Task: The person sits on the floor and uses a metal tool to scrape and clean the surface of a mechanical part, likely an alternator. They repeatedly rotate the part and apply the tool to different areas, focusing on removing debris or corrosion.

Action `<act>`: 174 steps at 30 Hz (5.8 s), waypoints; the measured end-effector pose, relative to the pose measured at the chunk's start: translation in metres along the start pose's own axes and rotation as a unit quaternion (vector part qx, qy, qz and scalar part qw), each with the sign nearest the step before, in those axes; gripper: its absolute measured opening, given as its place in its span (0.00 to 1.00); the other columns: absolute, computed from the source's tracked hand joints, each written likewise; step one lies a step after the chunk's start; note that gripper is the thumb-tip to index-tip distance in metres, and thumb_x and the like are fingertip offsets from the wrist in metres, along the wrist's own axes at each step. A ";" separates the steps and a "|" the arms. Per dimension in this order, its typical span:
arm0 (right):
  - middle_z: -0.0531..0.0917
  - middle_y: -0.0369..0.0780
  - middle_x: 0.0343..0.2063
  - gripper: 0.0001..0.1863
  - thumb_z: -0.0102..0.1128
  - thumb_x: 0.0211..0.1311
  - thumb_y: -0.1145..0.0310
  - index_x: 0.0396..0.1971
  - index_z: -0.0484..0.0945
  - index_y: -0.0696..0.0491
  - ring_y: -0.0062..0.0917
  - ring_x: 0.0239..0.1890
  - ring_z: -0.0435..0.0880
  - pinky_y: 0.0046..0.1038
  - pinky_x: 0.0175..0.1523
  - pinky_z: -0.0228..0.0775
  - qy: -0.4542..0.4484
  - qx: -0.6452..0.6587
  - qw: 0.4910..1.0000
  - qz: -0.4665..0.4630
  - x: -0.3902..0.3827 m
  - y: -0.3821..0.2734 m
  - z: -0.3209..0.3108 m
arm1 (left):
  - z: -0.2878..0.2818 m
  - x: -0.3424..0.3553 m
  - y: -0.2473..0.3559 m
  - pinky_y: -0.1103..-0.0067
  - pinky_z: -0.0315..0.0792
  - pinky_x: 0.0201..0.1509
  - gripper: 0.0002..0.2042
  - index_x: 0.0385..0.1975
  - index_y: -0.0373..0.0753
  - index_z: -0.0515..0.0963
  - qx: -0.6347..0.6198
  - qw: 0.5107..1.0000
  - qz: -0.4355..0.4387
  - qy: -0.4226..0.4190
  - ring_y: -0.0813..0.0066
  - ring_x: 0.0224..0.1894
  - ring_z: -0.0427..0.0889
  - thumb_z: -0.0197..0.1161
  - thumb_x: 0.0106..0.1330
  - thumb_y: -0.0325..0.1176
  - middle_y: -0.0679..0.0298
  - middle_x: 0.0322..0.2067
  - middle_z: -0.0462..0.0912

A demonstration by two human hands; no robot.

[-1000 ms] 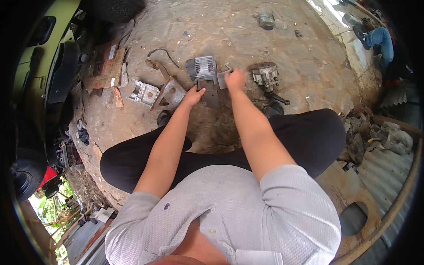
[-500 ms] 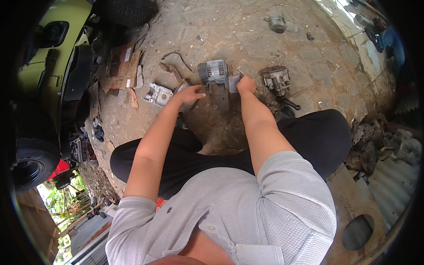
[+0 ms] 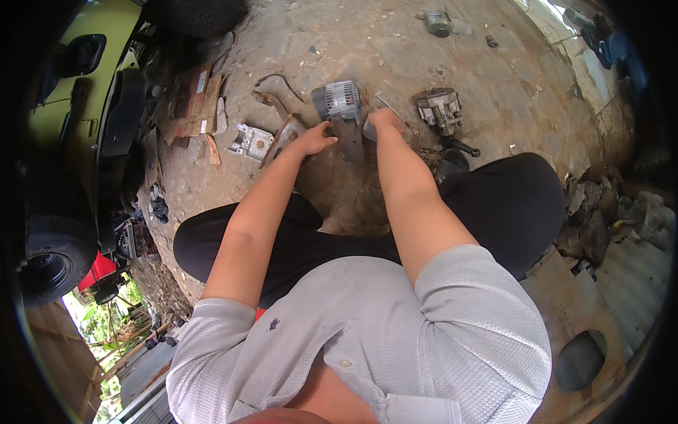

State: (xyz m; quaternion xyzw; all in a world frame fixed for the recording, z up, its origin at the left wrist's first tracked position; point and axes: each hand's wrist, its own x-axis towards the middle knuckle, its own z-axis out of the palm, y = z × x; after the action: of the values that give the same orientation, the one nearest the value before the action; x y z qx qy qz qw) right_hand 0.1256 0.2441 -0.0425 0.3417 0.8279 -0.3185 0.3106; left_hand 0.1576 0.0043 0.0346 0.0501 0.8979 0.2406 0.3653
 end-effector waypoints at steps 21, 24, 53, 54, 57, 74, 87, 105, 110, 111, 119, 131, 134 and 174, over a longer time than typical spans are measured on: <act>0.84 0.48 0.59 0.19 0.61 0.63 0.66 0.53 0.86 0.52 0.42 0.63 0.83 0.44 0.62 0.78 -0.014 -0.098 0.991 -0.095 -0.033 0.028 0.023 | -0.250 -0.136 0.132 0.67 0.71 0.68 0.35 0.74 0.43 0.67 0.249 0.953 0.152 0.077 0.53 0.62 0.81 0.60 0.73 0.57 0.45 0.61 0.81; 0.87 0.51 0.53 0.18 0.61 0.58 0.68 0.48 0.88 0.55 0.43 0.59 0.85 0.41 0.59 0.79 0.012 -0.112 0.985 -0.127 -0.010 0.054 0.035 | -0.235 -0.153 0.155 0.67 0.72 0.68 0.33 0.73 0.45 0.68 0.301 0.938 0.159 0.070 0.50 0.62 0.81 0.61 0.74 0.55 0.45 0.62 0.80; 0.86 0.53 0.51 0.16 0.53 0.68 0.69 0.48 0.87 0.54 0.49 0.56 0.85 0.48 0.60 0.79 0.081 -0.172 0.957 -0.219 0.074 0.000 -0.008 | -0.152 -0.145 0.096 0.61 0.74 0.62 0.26 0.70 0.45 0.70 0.242 0.967 0.080 0.007 0.50 0.59 0.80 0.58 0.76 0.46 0.54 0.56 0.83; 0.86 0.53 0.50 0.16 0.53 0.69 0.69 0.48 0.87 0.54 0.49 0.55 0.86 0.48 0.59 0.79 0.083 -0.175 0.957 -0.218 0.069 -0.002 -0.010 | -0.143 -0.133 0.081 0.61 0.74 0.62 0.26 0.71 0.46 0.70 0.241 0.968 0.054 -0.035 0.50 0.60 0.80 0.58 0.76 0.46 0.54 0.56 0.83; 0.87 0.53 0.50 0.15 0.54 0.68 0.70 0.47 0.87 0.54 0.49 0.55 0.86 0.47 0.58 0.80 0.094 -0.175 0.958 -0.206 0.072 -0.001 -0.016 | -0.129 -0.101 0.068 0.61 0.75 0.63 0.26 0.70 0.47 0.71 0.291 0.949 0.012 -0.123 0.52 0.62 0.80 0.57 0.75 0.47 0.54 0.57 0.82; 0.90 0.48 0.37 0.21 0.64 0.68 0.52 0.44 0.87 0.57 0.44 0.43 0.88 0.43 0.50 0.78 0.153 0.140 0.966 -0.156 0.036 -0.030 -0.070 | -0.124 0.000 0.035 0.59 0.75 0.65 0.27 0.71 0.47 0.70 0.299 0.943 0.071 -0.128 0.53 0.63 0.79 0.57 0.75 0.50 0.56 0.61 0.80; 0.86 0.58 0.38 0.21 0.58 0.72 0.56 0.40 0.84 0.62 0.55 0.45 0.83 0.49 0.51 0.74 0.243 0.055 0.910 -0.331 -0.020 -0.048 -0.067 | -0.130 0.017 0.026 0.59 0.74 0.65 0.29 0.71 0.44 0.70 0.238 0.959 0.101 -0.120 0.50 0.64 0.78 0.58 0.74 0.50 0.51 0.62 0.79; 0.86 0.53 0.37 0.16 0.58 0.72 0.59 0.35 0.83 0.59 0.54 0.43 0.83 0.48 0.48 0.74 0.286 0.142 0.870 -0.375 -0.036 -0.033 -0.046 | -0.128 -0.010 0.043 0.60 0.72 0.67 0.30 0.72 0.43 0.69 0.246 0.959 0.069 -0.121 0.50 0.66 0.76 0.58 0.74 0.51 0.49 0.63 0.78; 0.86 0.53 0.36 0.17 0.58 0.73 0.58 0.35 0.83 0.59 0.54 0.42 0.83 0.49 0.48 0.74 0.274 0.109 0.887 -0.357 -0.036 -0.039 -0.055 | -0.131 -0.015 0.054 0.60 0.72 0.67 0.31 0.72 0.45 0.70 0.265 0.956 0.072 -0.108 0.50 0.65 0.77 0.59 0.73 0.52 0.49 0.62 0.78; 0.86 0.53 0.36 0.18 0.58 0.73 0.58 0.34 0.83 0.59 0.54 0.42 0.83 0.49 0.48 0.73 0.288 0.141 0.870 -0.375 -0.035 -0.038 -0.053 | -0.130 -0.015 0.054 0.60 0.72 0.67 0.31 0.72 0.46 0.70 0.266 0.955 0.072 -0.108 0.50 0.65 0.77 0.59 0.72 0.53 0.49 0.62 0.78; 0.86 0.54 0.37 0.18 0.56 0.74 0.58 0.43 0.84 0.58 0.54 0.43 0.84 0.49 0.49 0.75 0.278 0.141 0.887 -0.340 -0.035 -0.046 -0.041 | -0.127 -0.003 0.052 0.60 0.73 0.66 0.31 0.71 0.45 0.70 0.277 0.950 0.078 -0.118 0.50 0.64 0.78 0.58 0.73 0.53 0.50 0.61 0.79; 0.87 0.56 0.40 0.21 0.54 0.73 0.56 0.45 0.84 0.60 0.55 0.46 0.83 0.50 0.52 0.73 0.289 0.060 0.916 -0.273 -0.029 -0.055 -0.039 | -0.128 0.004 0.052 0.59 0.76 0.64 0.28 0.70 0.46 0.71 0.285 0.948 0.073 -0.119 0.54 0.63 0.80 0.57 0.74 0.52 0.56 0.63 0.80; 0.86 0.56 0.39 0.20 0.55 0.71 0.57 0.44 0.84 0.61 0.56 0.45 0.83 0.51 0.51 0.73 0.287 0.097 0.908 -0.291 -0.019 -0.052 -0.051 | -0.129 0.002 0.052 0.59 0.76 0.64 0.29 0.70 0.45 0.71 0.289 0.947 0.067 -0.125 0.53 0.63 0.80 0.57 0.74 0.52 0.54 0.61 0.81; 0.79 0.50 0.63 0.34 0.62 0.71 0.47 0.64 0.76 0.60 0.35 0.53 0.87 0.33 0.56 0.77 -0.142 0.287 0.893 -0.317 0.068 0.003 -0.011 | -0.086 0.033 0.010 0.59 0.69 0.70 0.31 0.73 0.40 0.64 0.286 0.950 0.115 0.037 0.53 0.72 0.70 0.59 0.74 0.45 0.52 0.75 0.63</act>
State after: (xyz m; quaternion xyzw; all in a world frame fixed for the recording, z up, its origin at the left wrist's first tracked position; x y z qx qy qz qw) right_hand 0.0855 0.2789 -0.0861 0.0867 0.7121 -0.6685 0.1961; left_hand 0.0746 -0.0118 0.0715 0.2467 0.9301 0.0157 0.2717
